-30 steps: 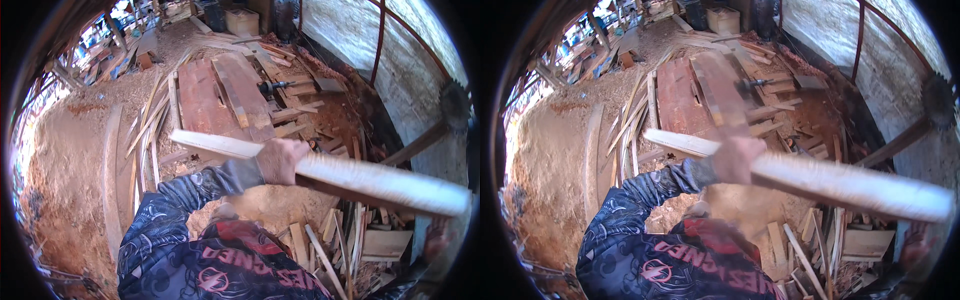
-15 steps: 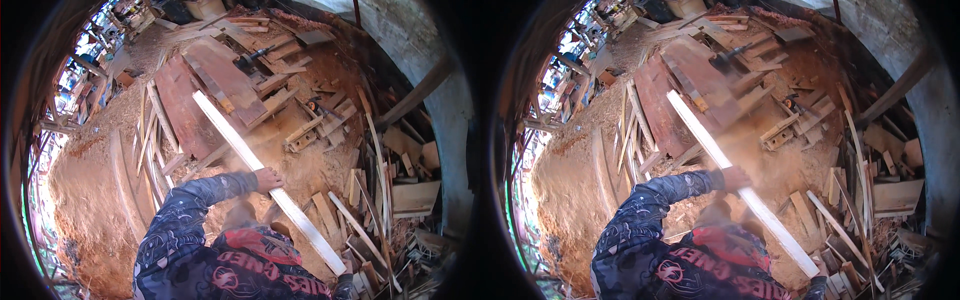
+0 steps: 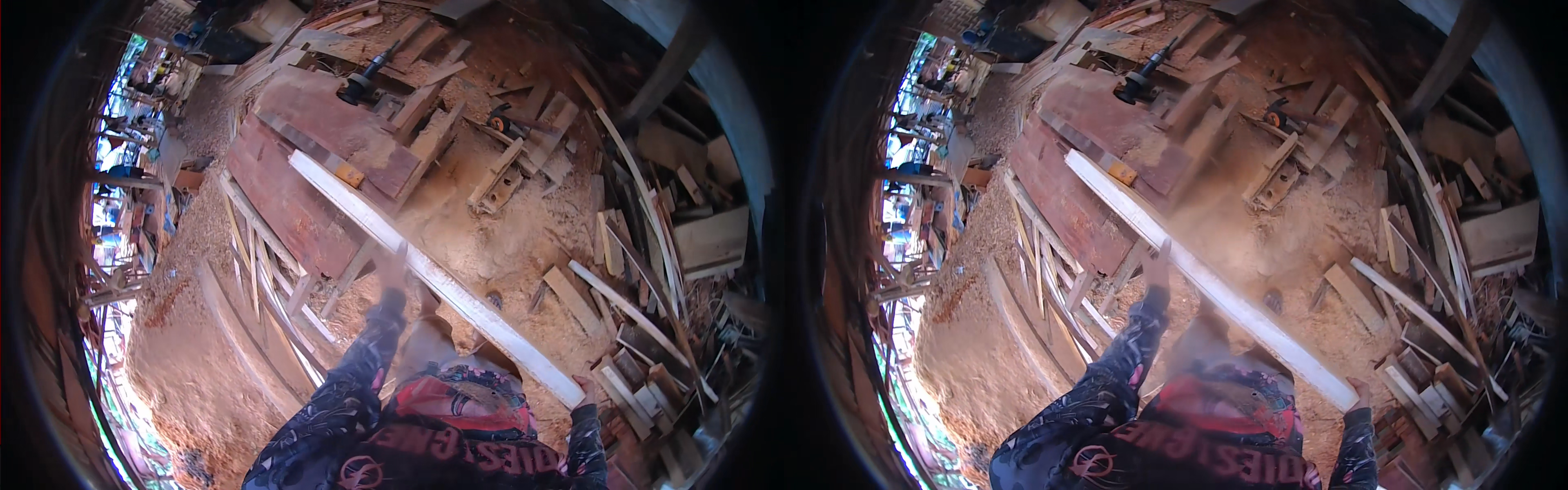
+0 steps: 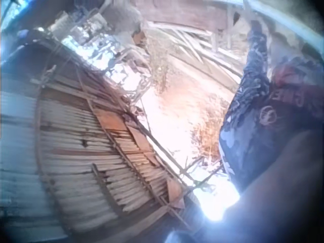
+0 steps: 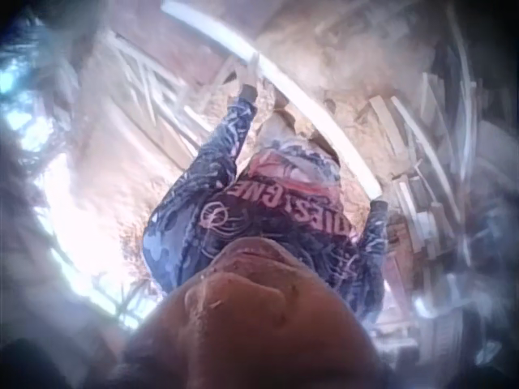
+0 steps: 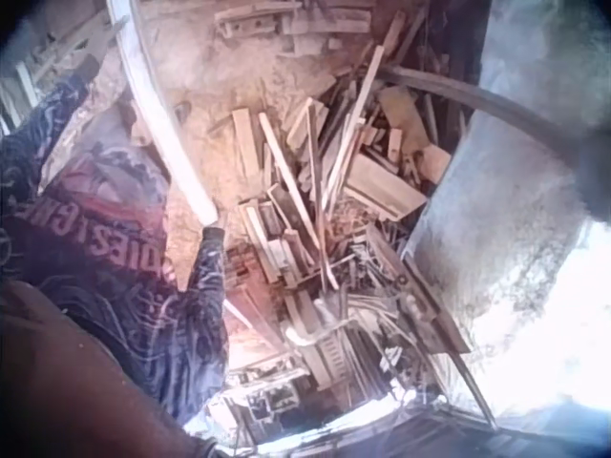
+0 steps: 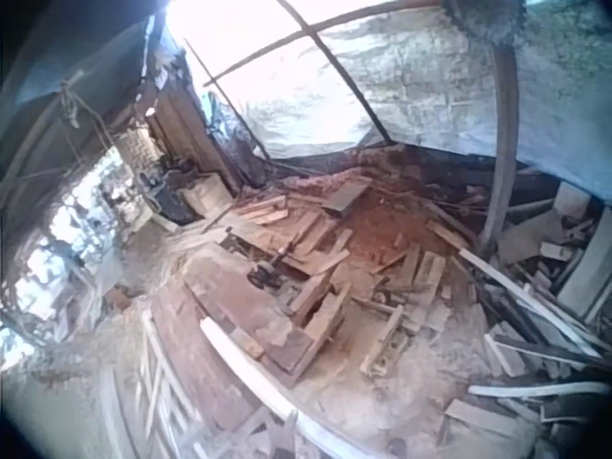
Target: The person measures a wooden board with a tape measure, taps it into alignment with a hammer, and feeds it into a table saw to cut it.
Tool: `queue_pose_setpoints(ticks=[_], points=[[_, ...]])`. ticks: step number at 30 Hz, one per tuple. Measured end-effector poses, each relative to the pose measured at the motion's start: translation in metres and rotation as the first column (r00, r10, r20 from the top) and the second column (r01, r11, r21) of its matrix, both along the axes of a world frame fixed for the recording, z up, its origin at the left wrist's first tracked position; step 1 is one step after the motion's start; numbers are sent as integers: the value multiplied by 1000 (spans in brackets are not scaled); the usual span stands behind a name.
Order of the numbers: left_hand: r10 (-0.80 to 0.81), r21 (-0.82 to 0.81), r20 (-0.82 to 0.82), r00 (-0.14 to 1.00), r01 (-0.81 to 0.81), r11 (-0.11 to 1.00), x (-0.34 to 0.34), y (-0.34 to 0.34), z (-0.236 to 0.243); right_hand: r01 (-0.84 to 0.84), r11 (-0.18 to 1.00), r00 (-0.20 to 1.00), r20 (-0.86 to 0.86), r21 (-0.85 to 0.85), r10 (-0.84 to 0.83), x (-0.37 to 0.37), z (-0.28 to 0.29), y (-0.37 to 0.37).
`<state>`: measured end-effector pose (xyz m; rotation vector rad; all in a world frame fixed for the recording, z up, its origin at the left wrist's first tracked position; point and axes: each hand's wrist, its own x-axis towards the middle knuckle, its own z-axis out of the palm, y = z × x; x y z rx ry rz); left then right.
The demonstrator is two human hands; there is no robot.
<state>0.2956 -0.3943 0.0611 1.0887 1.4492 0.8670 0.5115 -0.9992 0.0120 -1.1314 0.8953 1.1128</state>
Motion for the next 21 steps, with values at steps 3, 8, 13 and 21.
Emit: queue_pose_setpoints(ticks=[3, 8, 13, 21], points=[[20, -45, -534, 845, -52, 998, 46, 16, -7, 18, 1000, 999, -28, -5, -18, -5, 10, -3], [47, 46, -511, 858, -27, 999, 54, 19, -20, 99, 994, 994, 51, -34, -97, -7, 5, -7], [70, 79, -485, 872, -36, 996, 61, 23, -15, 109, 993, 992, 69, -54, -105, -2, 13, 0], [59, 72, -546, 836, -24, 997, 47, 61, -24, 39, 998, 999, -8, -58, -40, -2, 19, 43]])
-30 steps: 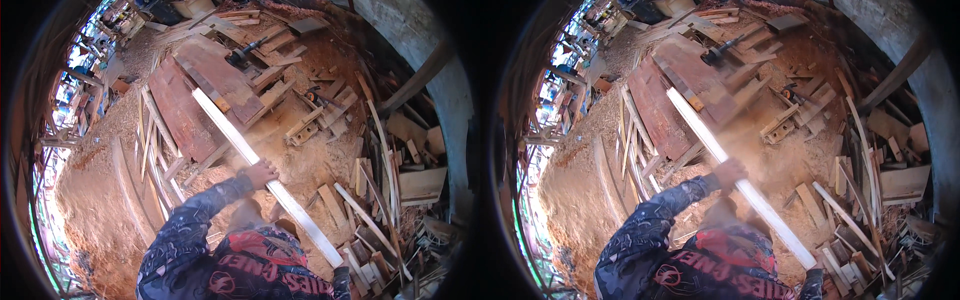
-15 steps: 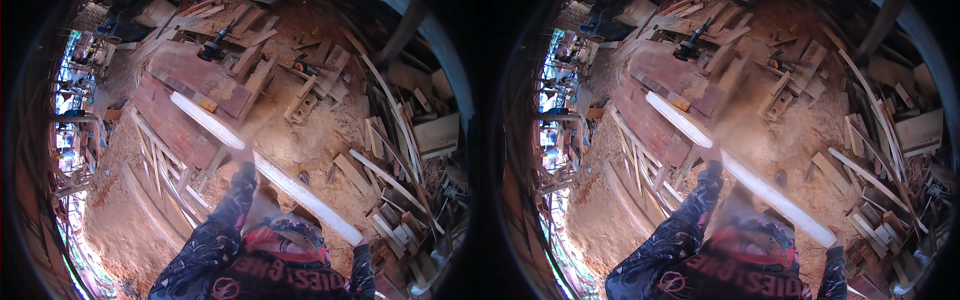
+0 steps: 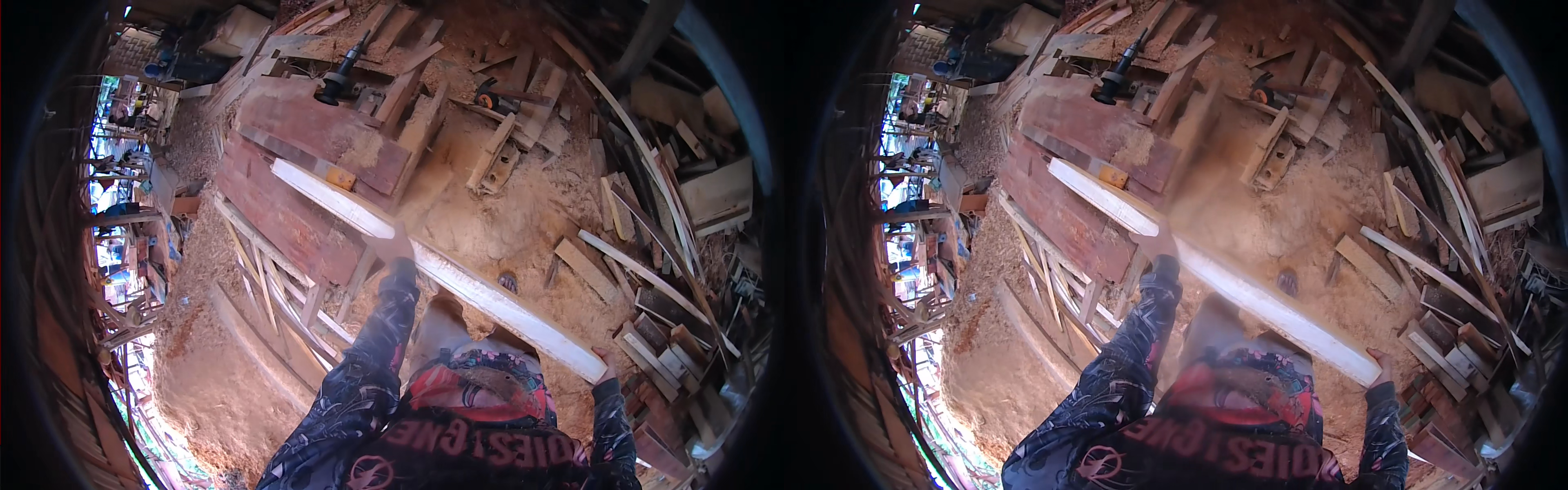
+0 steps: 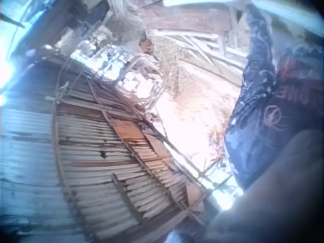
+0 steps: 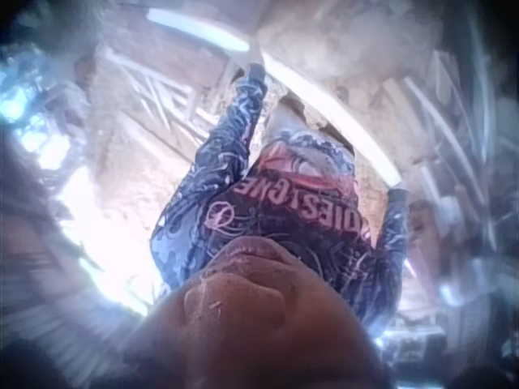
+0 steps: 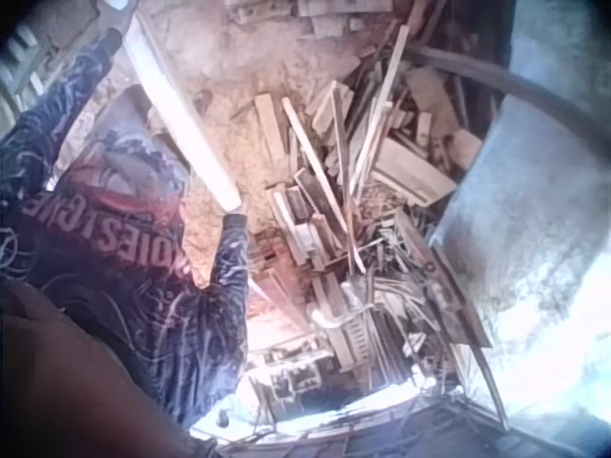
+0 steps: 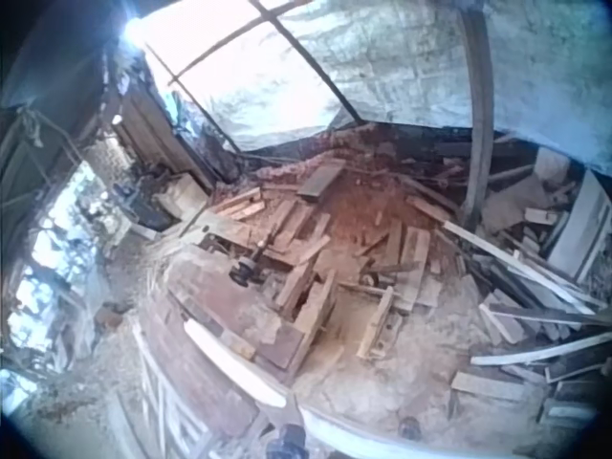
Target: The person measures a wooden board with a tape measure, taps it into alignment with a hammer, and feeds it into a table saw to cut it.
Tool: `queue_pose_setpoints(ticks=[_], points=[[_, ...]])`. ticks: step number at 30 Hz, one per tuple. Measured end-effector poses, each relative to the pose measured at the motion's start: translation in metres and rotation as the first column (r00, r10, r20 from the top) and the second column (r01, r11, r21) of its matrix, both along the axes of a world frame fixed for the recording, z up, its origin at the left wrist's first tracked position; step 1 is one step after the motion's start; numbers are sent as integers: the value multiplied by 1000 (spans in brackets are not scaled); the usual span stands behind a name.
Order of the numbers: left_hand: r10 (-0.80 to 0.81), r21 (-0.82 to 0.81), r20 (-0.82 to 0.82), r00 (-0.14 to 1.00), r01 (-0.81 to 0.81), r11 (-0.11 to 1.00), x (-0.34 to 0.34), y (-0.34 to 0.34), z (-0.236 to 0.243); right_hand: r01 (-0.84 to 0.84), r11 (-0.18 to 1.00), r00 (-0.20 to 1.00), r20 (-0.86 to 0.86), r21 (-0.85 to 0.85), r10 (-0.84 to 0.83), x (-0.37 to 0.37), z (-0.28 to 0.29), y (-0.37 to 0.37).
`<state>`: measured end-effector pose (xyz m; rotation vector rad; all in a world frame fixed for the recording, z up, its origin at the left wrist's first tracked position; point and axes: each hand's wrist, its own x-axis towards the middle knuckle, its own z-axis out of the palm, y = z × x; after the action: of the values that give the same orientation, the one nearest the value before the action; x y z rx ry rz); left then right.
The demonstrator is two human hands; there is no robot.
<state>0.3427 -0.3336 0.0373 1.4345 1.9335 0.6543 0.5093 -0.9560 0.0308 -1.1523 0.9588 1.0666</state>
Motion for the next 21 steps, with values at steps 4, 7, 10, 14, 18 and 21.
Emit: queue_pose_setpoints(ticks=[4, 7, 10, 14, 18, 21], points=[[10, -48, -24, 1000, -11, 999, 3, 8, 7, 33, 999, 999, 33, -15, -33, -6, -10, 4], [23, -63, -26, 999, -25, 998, 0, 20, 13, 28, 999, 999, 30, -23, -27, -9, -10, 22], [56, -33, -132, 990, -60, 998, -3, 35, 12, 46, 999, 999, 18, -5, -46, -12, -10, 41], [39, -80, -156, 987, -52, 995, -1, 51, 10, 26, 998, 1000, 0, -59, -26, -10, -15, 55], [50, -88, -146, 988, -63, 994, -12, 73, 3, 27, 999, 1000, 7, -27, -27, -13, -17, 79], [56, 19, -122, 991, -54, 998, -15, 87, -7, 11, 992, 1000, 11, 128, -12, -17, -32, 76]])
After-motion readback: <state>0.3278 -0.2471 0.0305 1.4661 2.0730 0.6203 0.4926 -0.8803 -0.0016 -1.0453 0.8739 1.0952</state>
